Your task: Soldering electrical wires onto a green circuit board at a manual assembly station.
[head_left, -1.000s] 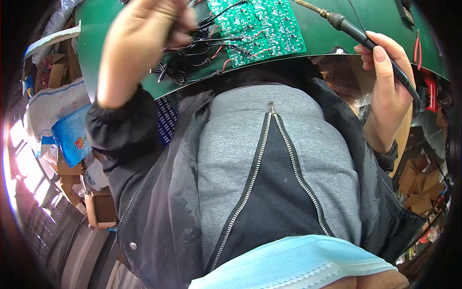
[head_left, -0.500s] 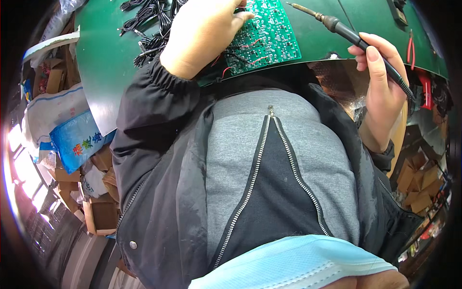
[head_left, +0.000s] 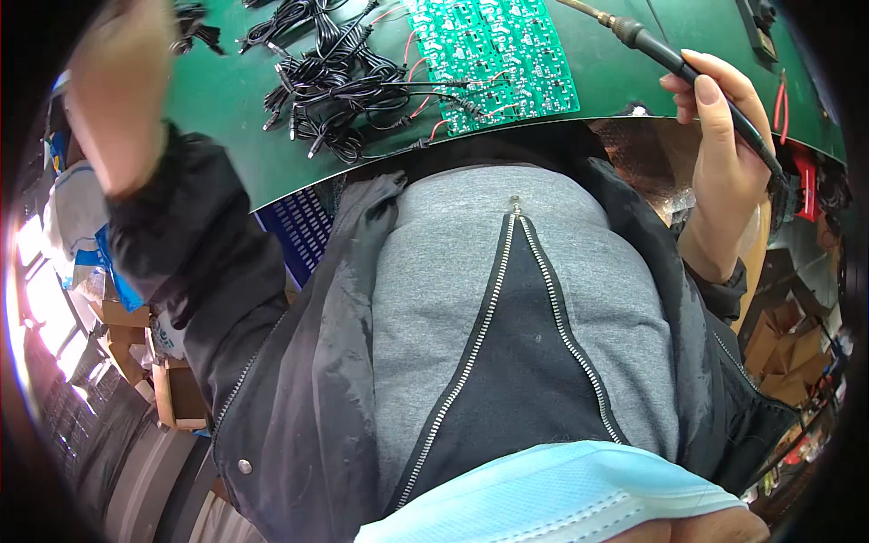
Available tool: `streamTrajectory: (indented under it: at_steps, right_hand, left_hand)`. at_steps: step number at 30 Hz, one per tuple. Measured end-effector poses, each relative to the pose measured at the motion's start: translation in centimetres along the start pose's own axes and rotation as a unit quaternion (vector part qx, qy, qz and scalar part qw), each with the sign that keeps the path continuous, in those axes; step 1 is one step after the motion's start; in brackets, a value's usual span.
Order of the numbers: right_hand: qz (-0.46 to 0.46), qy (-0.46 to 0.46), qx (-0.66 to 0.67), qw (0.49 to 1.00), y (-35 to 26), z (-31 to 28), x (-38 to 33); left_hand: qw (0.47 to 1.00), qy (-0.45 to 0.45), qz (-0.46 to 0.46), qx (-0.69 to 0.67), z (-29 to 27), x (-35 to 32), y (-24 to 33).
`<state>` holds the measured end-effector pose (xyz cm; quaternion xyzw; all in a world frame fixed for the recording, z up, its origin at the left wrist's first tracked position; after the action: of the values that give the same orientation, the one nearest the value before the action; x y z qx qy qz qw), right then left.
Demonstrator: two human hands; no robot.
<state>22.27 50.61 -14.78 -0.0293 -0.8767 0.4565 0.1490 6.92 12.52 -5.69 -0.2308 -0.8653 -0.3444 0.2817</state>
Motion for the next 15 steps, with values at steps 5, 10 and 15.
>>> streamTrajectory:
  at_steps: [5, 10, 15]
  right_hand:
    - [0.009, -0.022, 0.054, 0.998, 1.3, 4.5, 0.3]
    - [-0.096, -0.033, 0.089, 0.991, 0.9, 7.7, -0.1]
    - [-0.092, -0.065, 0.079, 0.991, -0.2, 9.4, 0.7]
  left_hand:
    - [0.929, -0.267, 0.074, -0.246, 11.6, -8.3, 4.0]
    - [0.915, -0.267, -0.123, -0.276, 12.2, -10.0, 5.3]
    - [0.903, -0.287, -0.122, -0.296, 11.5, -10.0, 6.2]
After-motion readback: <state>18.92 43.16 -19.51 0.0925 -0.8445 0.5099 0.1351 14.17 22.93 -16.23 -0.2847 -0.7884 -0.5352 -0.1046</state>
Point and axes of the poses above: each hand's wrist, its own x-axis towards the middle knuckle, its own z-axis out of the palm, y = z × x, the point moved 2 cm from there along x, towards the middle knuckle, and after that the axes turned 15 degrees about -x, right-handed, at the moved point
